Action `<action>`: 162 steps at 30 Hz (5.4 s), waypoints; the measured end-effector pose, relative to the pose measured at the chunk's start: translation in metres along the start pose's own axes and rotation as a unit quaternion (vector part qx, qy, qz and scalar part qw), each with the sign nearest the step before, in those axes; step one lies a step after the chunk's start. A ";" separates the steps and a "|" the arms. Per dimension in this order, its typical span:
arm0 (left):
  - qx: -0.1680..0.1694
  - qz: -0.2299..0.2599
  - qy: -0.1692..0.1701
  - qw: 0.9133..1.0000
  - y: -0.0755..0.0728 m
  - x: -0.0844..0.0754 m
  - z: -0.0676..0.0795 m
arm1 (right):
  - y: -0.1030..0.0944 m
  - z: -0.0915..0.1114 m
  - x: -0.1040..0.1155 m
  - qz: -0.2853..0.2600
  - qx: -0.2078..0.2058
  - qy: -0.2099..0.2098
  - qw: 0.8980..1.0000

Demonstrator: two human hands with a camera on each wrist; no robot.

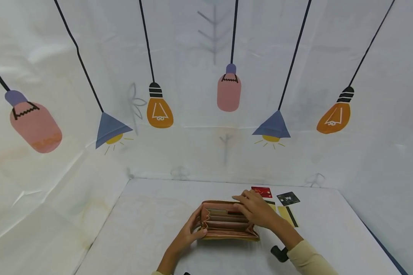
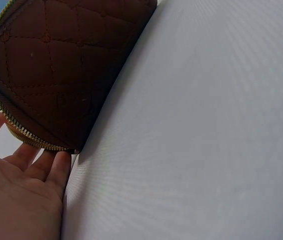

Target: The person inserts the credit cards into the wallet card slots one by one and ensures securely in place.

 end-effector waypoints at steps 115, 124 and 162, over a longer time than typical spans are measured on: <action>0.023 0.005 -0.022 0.999 0.001 0.005 0.001 | 0.026 0.166 -0.197 -0.166 0.071 0.511 0.840; 0.024 0.002 -0.010 1.000 0.000 0.004 0.002 | 0.022 0.164 -0.194 -0.203 0.046 0.519 0.829; 0.012 -0.003 -0.007 1.000 0.000 0.002 0.000 | 0.014 0.137 -0.155 -0.350 0.006 0.510 0.786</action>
Point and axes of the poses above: each hand's wrist, its own z-axis away from the middle knuckle, its own y-axis out of the palm, x = y × z, the point moved 8 cm from there along -z, towards the middle knuckle, and after that the axes turned 1 degree about y, right-handed, at the moved point
